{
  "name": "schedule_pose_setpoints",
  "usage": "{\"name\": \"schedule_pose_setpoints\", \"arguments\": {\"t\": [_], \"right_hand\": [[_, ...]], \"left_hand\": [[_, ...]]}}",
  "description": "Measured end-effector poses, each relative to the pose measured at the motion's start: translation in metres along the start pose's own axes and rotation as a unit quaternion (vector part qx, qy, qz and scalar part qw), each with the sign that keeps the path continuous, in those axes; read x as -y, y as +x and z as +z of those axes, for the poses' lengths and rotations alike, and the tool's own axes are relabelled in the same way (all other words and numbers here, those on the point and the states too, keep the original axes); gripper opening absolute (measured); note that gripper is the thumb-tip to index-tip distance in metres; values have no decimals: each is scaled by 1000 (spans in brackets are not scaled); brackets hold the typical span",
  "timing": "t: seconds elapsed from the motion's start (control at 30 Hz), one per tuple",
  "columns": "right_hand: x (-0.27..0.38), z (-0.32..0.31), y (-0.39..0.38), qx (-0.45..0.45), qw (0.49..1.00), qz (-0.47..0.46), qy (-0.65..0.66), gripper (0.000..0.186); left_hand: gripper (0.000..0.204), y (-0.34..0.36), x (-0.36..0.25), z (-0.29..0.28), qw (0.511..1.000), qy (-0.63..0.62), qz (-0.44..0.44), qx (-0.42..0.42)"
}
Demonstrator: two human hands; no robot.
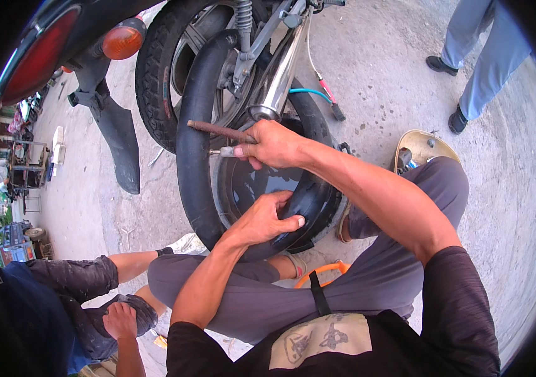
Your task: The person rubs a motorcycle tire tube with a rasp to roughen the surface near a puncture after checking it for leaks in a basin of water.
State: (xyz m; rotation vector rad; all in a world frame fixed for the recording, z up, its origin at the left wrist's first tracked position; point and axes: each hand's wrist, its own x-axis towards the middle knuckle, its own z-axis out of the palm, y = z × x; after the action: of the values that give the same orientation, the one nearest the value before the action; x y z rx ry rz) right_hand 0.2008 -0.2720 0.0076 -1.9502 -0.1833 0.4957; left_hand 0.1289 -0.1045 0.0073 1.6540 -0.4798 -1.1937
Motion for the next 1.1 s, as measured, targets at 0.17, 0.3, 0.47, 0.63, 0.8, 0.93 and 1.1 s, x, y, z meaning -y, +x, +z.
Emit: {"name": "schedule_pose_setpoints", "arguments": {"t": [0.17,0.3,0.47,0.63,0.8,0.93,1.1], "right_hand": [[-7,0,1,-35,992,-83,-87,19],[-20,4,-7,-125,930,-178,-296,19],[-17,2,-10,-58,977,-78,-187,18],[-14,-21,-40,31,979,-46,-196,22],[-21,-73,-75,-190,977,-97,-22,20],[-61,-124,-76,-265,964,-26,-13,18],[-49,-90,-73,-191,974,-122,21,20]], "left_hand": [[34,1,-1,1,1000,-1,6,0],[33,2,7,6,999,-44,23,-13],[32,2,11,4,1000,-13,3,-13],[31,-3,1,-2,1000,16,0,-3],[32,-2,10,1,1000,12,5,-18],[32,-2,-2,-1,999,50,-5,-8],[27,0,4,5,999,46,-9,-5]]}}
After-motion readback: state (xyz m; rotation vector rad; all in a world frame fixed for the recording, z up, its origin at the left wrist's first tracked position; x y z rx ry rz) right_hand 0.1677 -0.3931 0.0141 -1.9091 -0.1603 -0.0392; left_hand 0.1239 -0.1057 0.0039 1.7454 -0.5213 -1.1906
